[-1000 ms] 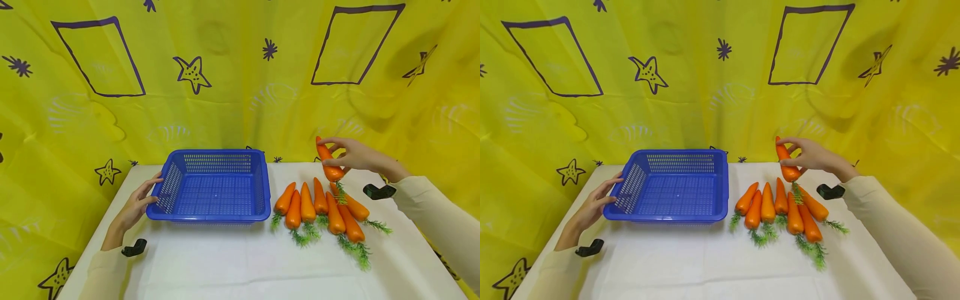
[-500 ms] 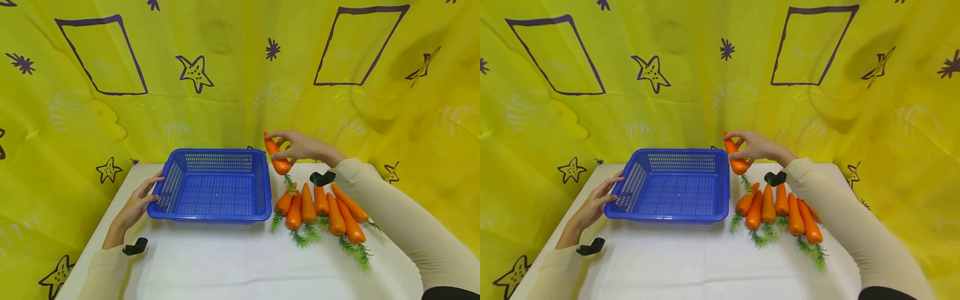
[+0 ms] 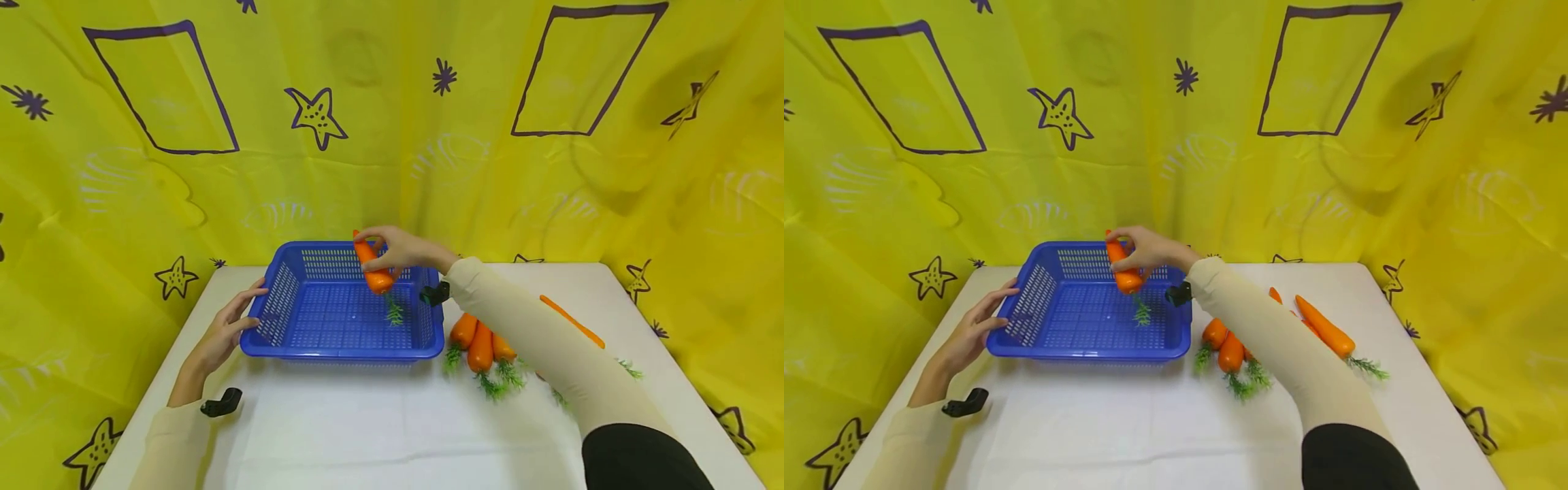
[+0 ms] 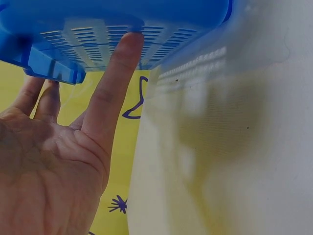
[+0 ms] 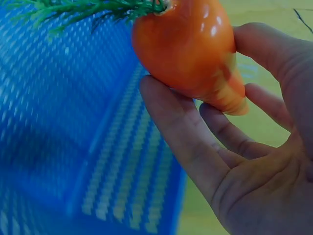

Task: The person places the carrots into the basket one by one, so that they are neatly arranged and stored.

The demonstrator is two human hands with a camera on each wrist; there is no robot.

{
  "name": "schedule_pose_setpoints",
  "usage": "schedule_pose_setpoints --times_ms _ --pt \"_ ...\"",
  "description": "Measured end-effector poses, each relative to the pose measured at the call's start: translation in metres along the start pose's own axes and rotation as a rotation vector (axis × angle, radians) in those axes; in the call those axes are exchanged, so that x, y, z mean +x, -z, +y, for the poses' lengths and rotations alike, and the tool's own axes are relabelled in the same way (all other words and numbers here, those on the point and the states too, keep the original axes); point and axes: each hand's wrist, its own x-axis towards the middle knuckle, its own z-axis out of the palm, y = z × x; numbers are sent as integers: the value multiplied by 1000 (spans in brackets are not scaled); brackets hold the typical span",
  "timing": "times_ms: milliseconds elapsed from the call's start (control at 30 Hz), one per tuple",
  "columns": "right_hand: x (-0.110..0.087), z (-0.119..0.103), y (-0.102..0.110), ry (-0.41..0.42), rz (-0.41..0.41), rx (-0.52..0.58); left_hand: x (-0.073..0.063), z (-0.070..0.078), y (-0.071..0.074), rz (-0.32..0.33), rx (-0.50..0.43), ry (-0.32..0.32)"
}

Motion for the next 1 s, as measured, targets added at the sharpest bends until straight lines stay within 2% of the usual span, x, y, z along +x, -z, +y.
schedule_pose_setpoints --times_ms 233,333,433,600,733,1000 --pt "46 -6 -43 1 -32 33 0 0 1 -7 5 -7" --pt "63 -8 -59 -26 -35 95 0 1 2 -4 3 -2" --pt "77 -8 -74 -64 -4 143 0 1 1 -8 2 2" --pt "93 -6 -96 -102 49 157 0 0 1 -20 2 -4" --pt "99 -6 -108 -127 49 213 1 -2 2 -35 -1 -22" --pt "116 1 -127 -189 70 231 1 0 1 -22 3 -14"
